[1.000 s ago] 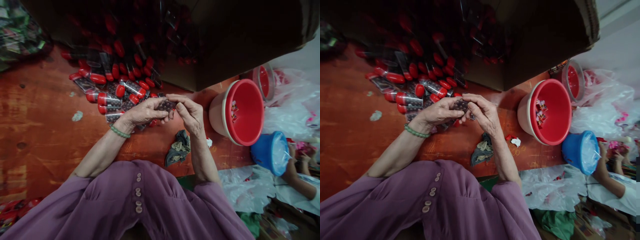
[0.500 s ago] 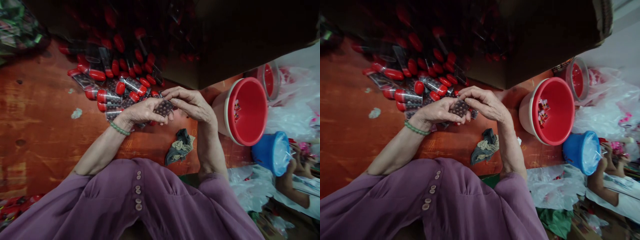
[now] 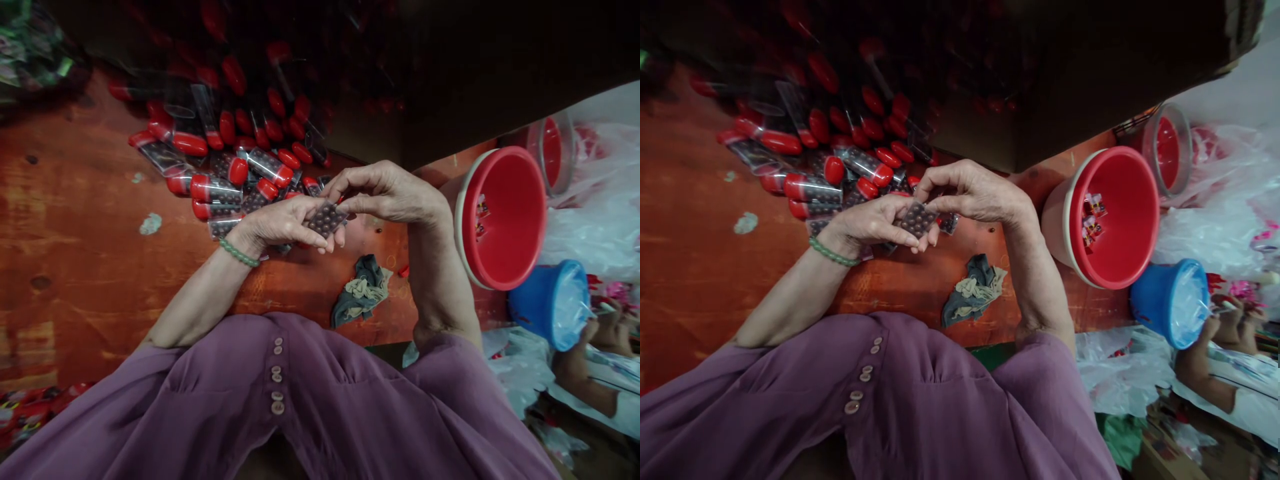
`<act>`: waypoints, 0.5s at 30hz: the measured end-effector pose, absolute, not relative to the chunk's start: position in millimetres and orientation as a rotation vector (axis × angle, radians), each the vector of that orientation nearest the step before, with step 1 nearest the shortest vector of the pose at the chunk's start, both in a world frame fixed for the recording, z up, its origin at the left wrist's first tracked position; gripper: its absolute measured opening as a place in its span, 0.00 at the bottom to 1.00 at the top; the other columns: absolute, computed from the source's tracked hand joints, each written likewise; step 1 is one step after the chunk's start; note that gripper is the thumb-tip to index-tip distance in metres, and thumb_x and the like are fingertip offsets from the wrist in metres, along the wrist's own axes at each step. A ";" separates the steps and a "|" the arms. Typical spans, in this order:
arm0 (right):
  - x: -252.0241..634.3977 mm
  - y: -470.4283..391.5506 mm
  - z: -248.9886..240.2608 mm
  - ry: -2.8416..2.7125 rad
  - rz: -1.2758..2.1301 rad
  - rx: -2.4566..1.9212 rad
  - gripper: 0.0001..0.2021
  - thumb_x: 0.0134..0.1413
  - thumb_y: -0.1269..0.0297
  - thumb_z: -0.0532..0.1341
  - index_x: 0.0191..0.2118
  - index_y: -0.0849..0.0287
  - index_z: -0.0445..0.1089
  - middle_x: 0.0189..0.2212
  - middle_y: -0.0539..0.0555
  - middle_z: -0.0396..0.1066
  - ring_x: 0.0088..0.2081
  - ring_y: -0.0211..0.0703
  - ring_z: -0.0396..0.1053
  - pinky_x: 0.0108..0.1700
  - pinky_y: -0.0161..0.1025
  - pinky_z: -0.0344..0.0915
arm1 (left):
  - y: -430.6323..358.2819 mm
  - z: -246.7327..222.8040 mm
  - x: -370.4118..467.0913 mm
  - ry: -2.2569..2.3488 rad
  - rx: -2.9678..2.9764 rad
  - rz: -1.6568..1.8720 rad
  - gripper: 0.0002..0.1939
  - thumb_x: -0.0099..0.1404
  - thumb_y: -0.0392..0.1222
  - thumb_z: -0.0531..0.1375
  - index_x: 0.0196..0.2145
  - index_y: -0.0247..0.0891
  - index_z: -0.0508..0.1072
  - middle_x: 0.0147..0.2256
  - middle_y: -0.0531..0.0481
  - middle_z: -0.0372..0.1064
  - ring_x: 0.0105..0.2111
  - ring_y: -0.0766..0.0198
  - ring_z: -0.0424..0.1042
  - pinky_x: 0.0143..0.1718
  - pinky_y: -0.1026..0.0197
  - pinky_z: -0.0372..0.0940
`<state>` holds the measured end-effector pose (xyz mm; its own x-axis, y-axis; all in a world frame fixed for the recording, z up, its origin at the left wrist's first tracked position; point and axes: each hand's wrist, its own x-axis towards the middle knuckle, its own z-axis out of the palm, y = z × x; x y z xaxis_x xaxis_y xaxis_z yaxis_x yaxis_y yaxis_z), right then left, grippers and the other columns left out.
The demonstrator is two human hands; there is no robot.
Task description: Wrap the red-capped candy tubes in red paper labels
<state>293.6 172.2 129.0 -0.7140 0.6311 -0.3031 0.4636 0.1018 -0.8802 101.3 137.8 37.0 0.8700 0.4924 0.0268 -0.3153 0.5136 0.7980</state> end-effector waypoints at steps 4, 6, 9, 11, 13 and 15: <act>295.6 165.4 126.4 -2.249 1.571 -1.100 0.08 0.58 0.59 0.65 0.40 0.56 0.76 0.38 0.52 0.79 0.38 0.40 0.74 0.40 0.39 0.74 | 138.0 35.3 101.0 0.226 0.915 0.503 0.16 0.50 0.38 0.72 0.36 0.30 0.76 0.34 0.42 0.77 0.29 0.64 0.76 0.34 0.62 0.72; 303.8 158.1 122.1 -2.171 1.458 -1.132 0.07 0.60 0.58 0.63 0.41 0.54 0.75 0.42 0.52 0.78 0.41 0.41 0.74 0.43 0.40 0.73 | 138.0 32.4 101.0 0.241 0.906 0.514 0.18 0.50 0.38 0.72 0.38 0.30 0.76 0.35 0.42 0.77 0.30 0.62 0.76 0.35 0.60 0.73; 327.4 142.2 105.7 -1.988 1.205 -1.297 0.07 0.61 0.61 0.62 0.43 0.56 0.72 0.43 0.54 0.77 0.44 0.42 0.74 0.48 0.43 0.71 | 137.7 27.6 101.5 0.244 0.860 0.527 0.25 0.49 0.36 0.72 0.46 0.32 0.75 0.36 0.43 0.77 0.31 0.61 0.77 0.34 0.59 0.73; 347.3 129.1 88.8 -1.951 1.004 -1.552 0.05 0.59 0.63 0.62 0.38 0.57 0.71 0.35 0.54 0.76 0.36 0.41 0.71 0.41 0.42 0.70 | 137.6 25.1 102.3 0.229 0.832 0.535 0.28 0.49 0.35 0.71 0.49 0.33 0.75 0.35 0.44 0.77 0.32 0.61 0.77 0.34 0.59 0.72; 365.5 115.6 71.1 -1.993 0.882 -1.844 0.05 0.59 0.63 0.61 0.37 0.58 0.70 0.30 0.53 0.73 0.31 0.42 0.68 0.38 0.44 0.68 | 137.7 23.8 103.6 0.211 0.811 0.537 0.27 0.49 0.33 0.70 0.49 0.34 0.75 0.35 0.45 0.76 0.32 0.62 0.77 0.34 0.60 0.72; 378.5 103.9 56.1 -2.050 0.753 -2.014 0.03 0.58 0.66 0.60 0.36 0.58 0.69 0.32 0.55 0.72 0.34 0.46 0.68 0.41 0.47 0.67 | 137.7 23.5 105.1 0.196 0.794 0.529 0.26 0.49 0.32 0.70 0.48 0.34 0.75 0.35 0.45 0.76 0.32 0.63 0.77 0.34 0.61 0.72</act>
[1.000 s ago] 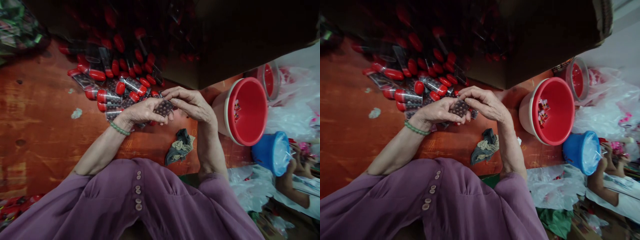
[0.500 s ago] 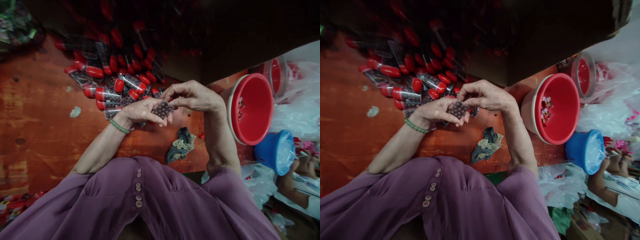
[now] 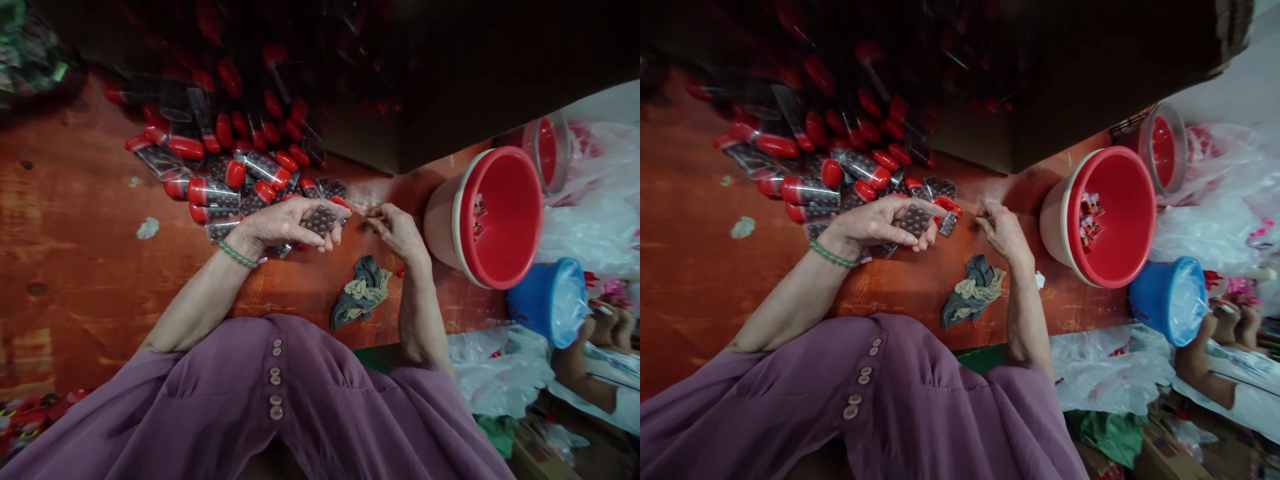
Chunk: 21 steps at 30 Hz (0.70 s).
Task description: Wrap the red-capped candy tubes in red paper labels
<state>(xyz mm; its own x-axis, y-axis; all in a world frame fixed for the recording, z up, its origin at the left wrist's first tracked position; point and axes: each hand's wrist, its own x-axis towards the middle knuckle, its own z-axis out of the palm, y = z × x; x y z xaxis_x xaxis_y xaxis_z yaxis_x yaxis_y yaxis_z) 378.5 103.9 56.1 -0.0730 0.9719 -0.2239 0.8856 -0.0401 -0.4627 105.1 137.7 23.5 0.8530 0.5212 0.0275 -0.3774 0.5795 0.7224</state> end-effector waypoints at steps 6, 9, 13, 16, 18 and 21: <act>388.2 87.0 31.9 -2.151 0.518 -2.185 0.04 0.57 0.66 0.58 0.34 0.58 0.69 0.38 0.61 0.67 0.42 0.55 0.65 0.49 0.53 0.65 | 137.1 24.4 106.8 0.220 0.799 0.509 0.26 0.49 0.32 0.71 0.47 0.33 0.76 0.35 0.44 0.77 0.33 0.63 0.77 0.35 0.62 0.72; 387.9 83.1 24.9 -2.074 0.526 -2.175 0.06 0.58 0.65 0.57 0.36 0.58 0.70 0.37 0.60 0.65 0.40 0.53 0.65 0.47 0.51 0.66 | 137.8 23.1 106.6 0.222 0.813 0.524 0.25 0.50 0.35 0.71 0.47 0.34 0.76 0.37 0.43 0.77 0.33 0.62 0.77 0.35 0.61 0.72; 387.0 76.7 19.1 -1.963 0.525 -2.160 0.07 0.58 0.63 0.57 0.37 0.59 0.71 0.36 0.57 0.64 0.37 0.48 0.65 0.46 0.48 0.66 | 139.8 24.9 105.9 0.292 0.866 0.569 0.25 0.51 0.40 0.72 0.48 0.34 0.76 0.36 0.44 0.77 0.35 0.61 0.77 0.37 0.60 0.73; 388.1 72.9 16.3 -1.902 0.537 -2.140 0.07 0.58 0.63 0.58 0.37 0.59 0.71 0.36 0.56 0.65 0.38 0.47 0.65 0.46 0.47 0.66 | 139.0 30.7 104.4 0.371 0.882 0.614 0.24 0.52 0.42 0.72 0.47 0.35 0.76 0.36 0.45 0.77 0.35 0.62 0.77 0.38 0.62 0.73; 392.4 71.9 14.0 -1.851 0.570 -2.129 0.07 0.57 0.63 0.58 0.36 0.59 0.71 0.36 0.55 0.66 0.38 0.45 0.65 0.47 0.46 0.65 | 136.9 35.1 103.1 0.403 0.864 0.625 0.23 0.53 0.43 0.72 0.47 0.36 0.76 0.37 0.46 0.77 0.34 0.64 0.77 0.37 0.63 0.73; 405.2 72.1 11.1 -1.702 0.665 -2.102 0.05 0.55 0.63 0.59 0.33 0.59 0.69 0.33 0.53 0.67 0.36 0.42 0.64 0.46 0.43 0.64 | 132.0 41.0 100.6 0.455 0.840 0.615 0.21 0.54 0.43 0.72 0.45 0.36 0.77 0.37 0.46 0.77 0.33 0.65 0.77 0.36 0.63 0.74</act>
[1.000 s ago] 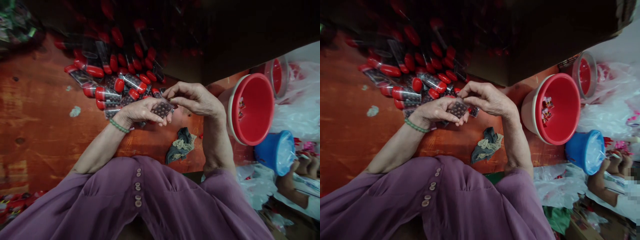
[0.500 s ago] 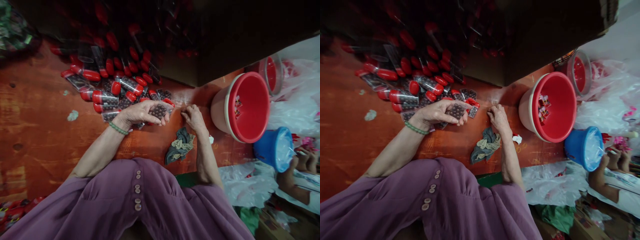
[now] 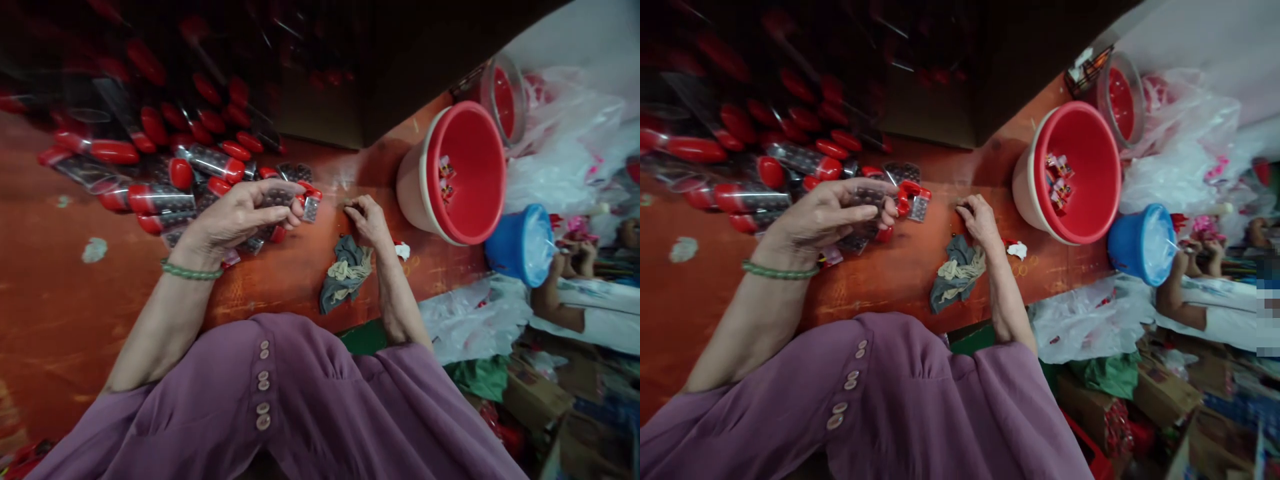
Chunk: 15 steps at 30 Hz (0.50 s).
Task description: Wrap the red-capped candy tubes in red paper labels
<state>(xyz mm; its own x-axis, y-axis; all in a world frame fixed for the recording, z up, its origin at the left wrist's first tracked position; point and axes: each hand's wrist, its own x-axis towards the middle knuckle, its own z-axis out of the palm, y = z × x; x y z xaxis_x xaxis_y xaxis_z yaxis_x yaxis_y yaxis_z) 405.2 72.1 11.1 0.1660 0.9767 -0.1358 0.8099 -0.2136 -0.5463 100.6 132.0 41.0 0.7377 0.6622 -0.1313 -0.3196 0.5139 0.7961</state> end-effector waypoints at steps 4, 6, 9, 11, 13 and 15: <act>419.0 67.9 16.6 -1.464 0.814 -2.045 0.05 0.56 0.64 0.58 0.32 0.59 0.66 0.27 0.47 0.66 0.31 0.37 0.61 0.39 0.38 0.63 | 122.3 46.5 94.4 0.539 0.856 0.598 0.20 0.55 0.43 0.71 0.46 0.37 0.77 0.37 0.46 0.77 0.34 0.63 0.77 0.37 0.61 0.75; 414.7 61.6 25.6 -1.485 0.844 -2.018 0.05 0.56 0.64 0.59 0.32 0.58 0.66 0.26 0.47 0.66 0.30 0.37 0.61 0.37 0.37 0.62 | 116.2 47.9 90.3 0.575 0.878 0.595 0.19 0.56 0.43 0.71 0.45 0.38 0.78 0.37 0.46 0.77 0.34 0.63 0.77 0.36 0.62 0.74; 392.8 48.9 44.5 -1.773 0.867 -1.969 0.05 0.58 0.64 0.60 0.33 0.58 0.67 0.30 0.50 0.69 0.32 0.39 0.63 0.39 0.39 0.61 | 106.4 48.3 85.4 0.613 0.887 0.605 0.17 0.56 0.42 0.70 0.44 0.39 0.79 0.36 0.47 0.77 0.33 0.64 0.77 0.34 0.64 0.74; 373.7 40.7 56.8 -2.086 0.864 -1.954 0.04 0.59 0.64 0.61 0.34 0.58 0.68 0.33 0.53 0.71 0.35 0.42 0.64 0.41 0.42 0.60 | 100.2 47.3 83.5 0.629 0.861 0.621 0.16 0.56 0.42 0.70 0.44 0.40 0.79 0.35 0.48 0.77 0.32 0.66 0.75 0.33 0.65 0.73; 356.5 33.4 64.6 -2.389 0.786 -1.961 0.05 0.62 0.65 0.60 0.35 0.59 0.69 0.35 0.56 0.72 0.39 0.47 0.64 0.44 0.45 0.59 | 94.9 45.2 82.4 0.637 0.836 0.632 0.16 0.56 0.42 0.70 0.44 0.41 0.80 0.34 0.48 0.77 0.31 0.66 0.75 0.33 0.65 0.72; 344.2 26.5 65.3 -2.615 0.689 -1.959 0.06 0.64 0.65 0.58 0.36 0.60 0.70 0.36 0.59 0.73 0.41 0.51 0.64 0.46 0.48 0.57 | 91.1 42.1 81.4 0.635 0.817 0.634 0.16 0.56 0.43 0.70 0.43 0.40 0.80 0.35 0.48 0.77 0.31 0.67 0.75 0.34 0.65 0.72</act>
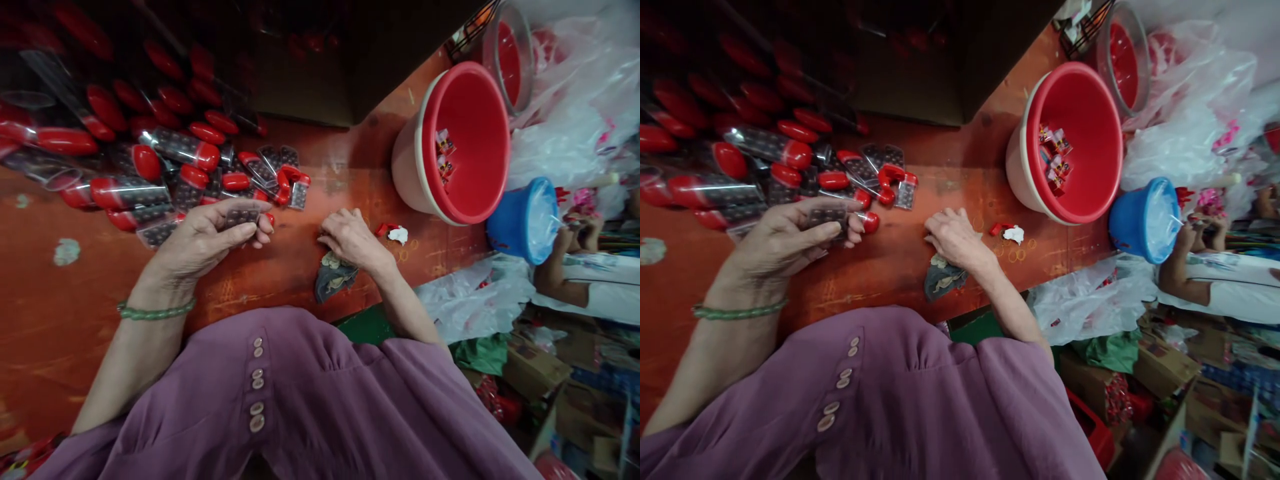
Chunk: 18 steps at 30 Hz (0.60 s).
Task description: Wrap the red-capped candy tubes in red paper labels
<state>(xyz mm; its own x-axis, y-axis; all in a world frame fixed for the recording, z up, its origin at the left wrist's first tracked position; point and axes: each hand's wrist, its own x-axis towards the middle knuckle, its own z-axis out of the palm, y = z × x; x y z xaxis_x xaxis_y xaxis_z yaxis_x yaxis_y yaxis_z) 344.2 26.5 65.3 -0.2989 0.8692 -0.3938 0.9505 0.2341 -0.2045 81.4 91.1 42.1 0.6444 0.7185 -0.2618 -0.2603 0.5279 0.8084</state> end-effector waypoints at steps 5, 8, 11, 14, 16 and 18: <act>334.1 12.3 45.3 2.309 -0.448 1.610 0.11 0.66 0.71 0.50 0.41 0.62 0.70 0.37 0.61 0.72 0.39 0.50 0.64 0.45 0.47 0.55 | 88.6 33.0 79.3 0.628 0.759 0.642 0.16 0.56 0.43 0.71 0.43 0.41 0.80 0.36 0.48 0.77 0.32 0.67 0.75 0.35 0.66 0.72; 335.0 10.4 36.9 2.328 -0.457 1.637 0.11 0.66 0.73 0.49 0.40 0.62 0.70 0.37 0.61 0.71 0.37 0.48 0.64 0.44 0.45 0.56 | 89.5 28.8 79.7 0.619 0.736 0.651 0.17 0.55 0.43 0.71 0.43 0.41 0.80 0.35 0.48 0.77 0.32 0.67 0.75 0.34 0.66 0.72; 334.2 13.7 37.0 2.317 -0.500 1.664 0.10 0.66 0.72 0.50 0.40 0.62 0.68 0.37 0.60 0.71 0.37 0.48 0.65 0.44 0.44 0.58 | 89.2 25.2 81.1 0.622 0.730 0.658 0.18 0.55 0.43 0.71 0.44 0.38 0.79 0.35 0.47 0.77 0.31 0.67 0.75 0.33 0.67 0.72; 326.4 17.7 40.8 2.339 -0.564 1.733 0.09 0.65 0.71 0.51 0.44 0.62 0.68 0.38 0.59 0.71 0.39 0.48 0.66 0.46 0.44 0.60 | 85.9 20.8 80.5 0.650 0.760 0.662 0.19 0.55 0.43 0.71 0.45 0.36 0.79 0.35 0.46 0.77 0.32 0.66 0.75 0.34 0.66 0.72; 316.3 19.1 42.4 2.391 -0.639 1.761 0.12 0.65 0.71 0.50 0.49 0.63 0.67 0.40 0.59 0.71 0.40 0.47 0.66 0.47 0.43 0.62 | 82.1 17.5 78.0 0.667 0.784 0.654 0.19 0.56 0.43 0.71 0.45 0.36 0.79 0.35 0.45 0.77 0.33 0.66 0.75 0.35 0.65 0.72; 303.8 18.8 41.9 2.442 -0.703 1.726 0.14 0.66 0.71 0.50 0.52 0.64 0.66 0.41 0.60 0.70 0.42 0.46 0.67 0.47 0.42 0.63 | 77.8 14.5 73.8 0.675 0.786 0.661 0.18 0.56 0.44 0.71 0.44 0.36 0.79 0.35 0.45 0.77 0.33 0.65 0.76 0.36 0.64 0.72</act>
